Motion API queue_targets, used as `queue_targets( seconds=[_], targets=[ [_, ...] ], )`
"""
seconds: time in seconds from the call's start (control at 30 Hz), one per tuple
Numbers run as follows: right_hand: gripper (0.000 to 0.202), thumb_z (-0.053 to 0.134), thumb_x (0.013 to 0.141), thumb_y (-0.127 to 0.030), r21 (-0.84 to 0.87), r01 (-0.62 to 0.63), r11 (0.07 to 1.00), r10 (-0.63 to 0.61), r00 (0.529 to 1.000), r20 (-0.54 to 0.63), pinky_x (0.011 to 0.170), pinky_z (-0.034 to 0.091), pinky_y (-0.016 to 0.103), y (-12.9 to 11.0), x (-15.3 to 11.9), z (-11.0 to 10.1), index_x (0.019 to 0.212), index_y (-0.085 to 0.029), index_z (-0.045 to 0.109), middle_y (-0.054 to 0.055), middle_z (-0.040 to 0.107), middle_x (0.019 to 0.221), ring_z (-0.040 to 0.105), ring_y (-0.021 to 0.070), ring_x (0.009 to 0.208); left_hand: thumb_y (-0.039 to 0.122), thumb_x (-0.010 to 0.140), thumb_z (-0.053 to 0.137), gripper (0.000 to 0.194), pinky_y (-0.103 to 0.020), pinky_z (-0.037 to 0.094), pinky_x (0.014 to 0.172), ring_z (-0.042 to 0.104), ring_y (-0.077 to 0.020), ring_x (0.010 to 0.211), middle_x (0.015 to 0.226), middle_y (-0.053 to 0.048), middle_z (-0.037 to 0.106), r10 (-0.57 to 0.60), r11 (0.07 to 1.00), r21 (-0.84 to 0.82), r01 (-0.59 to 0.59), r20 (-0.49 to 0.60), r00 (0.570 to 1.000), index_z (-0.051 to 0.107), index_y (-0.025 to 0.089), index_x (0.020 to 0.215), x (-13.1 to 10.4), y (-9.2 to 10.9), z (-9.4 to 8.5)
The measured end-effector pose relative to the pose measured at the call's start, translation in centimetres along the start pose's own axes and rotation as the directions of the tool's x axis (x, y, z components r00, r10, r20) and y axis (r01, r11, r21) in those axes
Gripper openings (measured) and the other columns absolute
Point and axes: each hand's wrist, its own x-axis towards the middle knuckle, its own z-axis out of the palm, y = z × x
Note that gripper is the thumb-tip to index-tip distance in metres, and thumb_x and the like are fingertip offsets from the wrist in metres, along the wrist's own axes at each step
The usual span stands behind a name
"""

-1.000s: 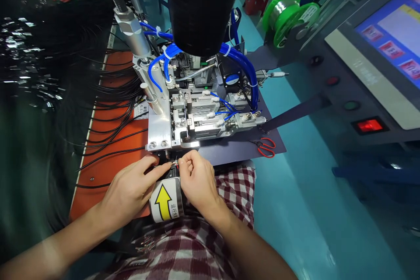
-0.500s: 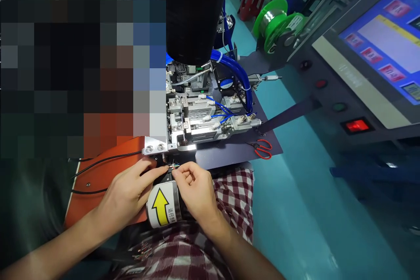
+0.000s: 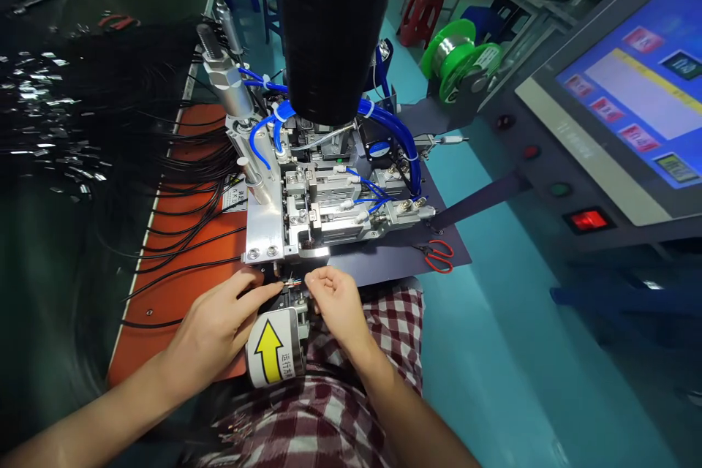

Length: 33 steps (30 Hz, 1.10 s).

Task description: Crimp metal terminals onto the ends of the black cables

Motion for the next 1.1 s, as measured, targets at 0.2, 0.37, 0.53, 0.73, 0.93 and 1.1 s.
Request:
queue_targets(
  seconds=[0.2, 0.37, 0.53, 0.73, 0.93, 1.1],
  targets=[
    [0.022, 0.060, 0.079, -0.038, -0.087, 0.113, 0.990, -0.116, 0.993, -0.033, 0.048, 0.034, 0.025, -0.6, 0.1, 1.3, 0.071, -0.017, 0.060, -0.001, 0.052, 0.059, 0.044, 0.0132, 0.052, 0.006, 0.081, 0.042, 0.030, -0.030, 0.052, 0.057, 0.059, -0.0194, 0.067, 0.082, -0.009, 0.058, 0.011, 1.000, 0.012, -0.011, -0.025, 1.000, 0.064, 0.014, 0.100, 0.0, -0.1, 0.1],
    [0.016, 0.060, 0.080, -0.031, -0.151, 0.211, 0.966, -0.230, 0.966, -0.121, 0.047, 0.030, 0.024, -0.3, -0.1, 2.1, 0.070, -0.018, 0.057, -0.005, 0.043, 0.055, 0.037, 0.0114, 0.049, 0.006, 0.081, 0.042, 0.029, -0.031, 0.052, 0.057, 0.059, -0.0199, 0.067, 0.082, -0.009, 0.058, 0.004, 1.000, 0.000, -0.004, -0.016, 1.000, 0.064, 0.014, 0.099, 0.0, 0.0, 0.1],
    [0.017, 0.059, 0.080, -0.033, -0.094, 0.164, 0.982, -0.175, 0.976, -0.129, 0.049, 0.031, 0.025, 0.0, -0.5, 1.8, 0.071, -0.018, 0.056, -0.003, 0.048, 0.059, 0.040, 0.0124, 0.052, 0.007, 0.081, 0.044, 0.029, -0.032, 0.052, 0.058, 0.059, -0.0213, 0.069, 0.083, -0.010, 0.058, -0.002, 1.000, -0.016, 0.002, 0.003, 1.000, 0.064, 0.013, 0.102, -0.2, -0.1, 0.1],
    [0.024, 0.066, 0.070, -0.035, 0.253, -0.139, 0.957, 0.129, 0.990, 0.055, 0.044, 0.019, 0.023, 0.1, 0.5, 1.2, 0.062, -0.016, 0.052, -0.006, 0.040, 0.053, 0.028, 0.0080, 0.045, 0.005, 0.079, 0.047, 0.029, -0.035, 0.051, 0.062, 0.056, -0.0227, 0.073, 0.084, -0.010, 0.058, -0.014, 1.000, 0.018, 0.013, 0.028, 1.000, 0.063, 0.014, 0.102, 0.0, 0.2, -0.1],
    [0.032, 0.057, 0.081, -0.043, 0.158, -0.027, 0.987, 0.023, 0.999, 0.031, 0.046, 0.024, 0.023, 0.5, 0.3, 0.7, 0.066, -0.016, 0.051, -0.005, 0.044, 0.056, 0.034, 0.0081, 0.046, 0.005, 0.077, 0.050, 0.030, -0.037, 0.048, 0.064, 0.051, -0.0235, 0.076, 0.086, -0.009, 0.058, -0.034, 0.996, 0.079, 0.030, 0.049, 0.998, 0.063, 0.016, 0.102, 0.1, 0.2, -0.3],
    [0.030, 0.059, 0.080, -0.044, 0.036, 0.055, 0.998, -0.056, 0.998, 0.013, 0.045, 0.028, 0.023, -0.1, -0.1, 1.4, 0.067, -0.017, 0.051, -0.005, 0.044, 0.054, 0.037, 0.0098, 0.046, 0.007, 0.079, 0.048, 0.030, -0.035, 0.044, 0.061, 0.048, -0.0229, 0.075, 0.085, -0.008, 0.055, -0.047, 0.989, 0.144, 0.038, 0.057, 0.997, 0.063, 0.019, 0.102, 0.1, 0.6, -0.6]
  ],
)
